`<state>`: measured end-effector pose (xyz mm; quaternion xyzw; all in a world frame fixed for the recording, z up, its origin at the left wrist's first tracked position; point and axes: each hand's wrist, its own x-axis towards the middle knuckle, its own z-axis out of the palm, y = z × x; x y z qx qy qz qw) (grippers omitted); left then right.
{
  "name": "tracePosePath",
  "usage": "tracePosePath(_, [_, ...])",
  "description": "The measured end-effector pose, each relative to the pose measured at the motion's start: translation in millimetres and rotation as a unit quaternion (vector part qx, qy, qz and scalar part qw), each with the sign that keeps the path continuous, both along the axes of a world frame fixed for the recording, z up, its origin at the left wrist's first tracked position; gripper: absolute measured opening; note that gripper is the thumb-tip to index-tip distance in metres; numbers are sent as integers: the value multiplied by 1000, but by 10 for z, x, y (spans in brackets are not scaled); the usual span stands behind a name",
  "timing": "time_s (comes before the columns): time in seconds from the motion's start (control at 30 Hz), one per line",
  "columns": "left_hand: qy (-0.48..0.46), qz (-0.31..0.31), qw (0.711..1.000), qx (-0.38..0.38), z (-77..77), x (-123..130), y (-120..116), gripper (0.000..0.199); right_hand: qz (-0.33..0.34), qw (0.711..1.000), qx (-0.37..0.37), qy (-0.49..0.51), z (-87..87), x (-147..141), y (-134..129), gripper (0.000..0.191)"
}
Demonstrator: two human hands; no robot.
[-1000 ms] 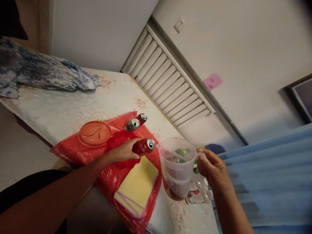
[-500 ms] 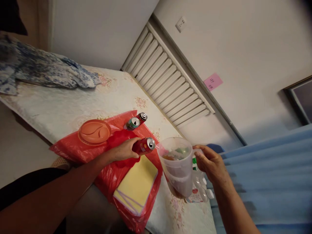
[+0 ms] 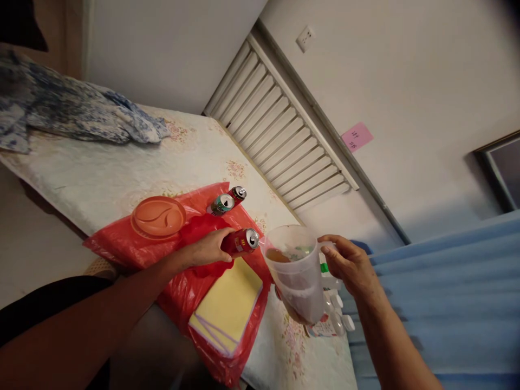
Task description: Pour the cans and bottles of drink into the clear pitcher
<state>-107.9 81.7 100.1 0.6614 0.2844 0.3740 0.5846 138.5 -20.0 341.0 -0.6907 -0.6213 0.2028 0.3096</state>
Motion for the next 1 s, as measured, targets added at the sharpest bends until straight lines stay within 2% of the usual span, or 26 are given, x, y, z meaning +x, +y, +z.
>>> tracePosePath(1.0, [10, 3, 1000, -8, 20, -6, -22, 59, 28, 998, -18, -56, 51, -79, 129, 45])
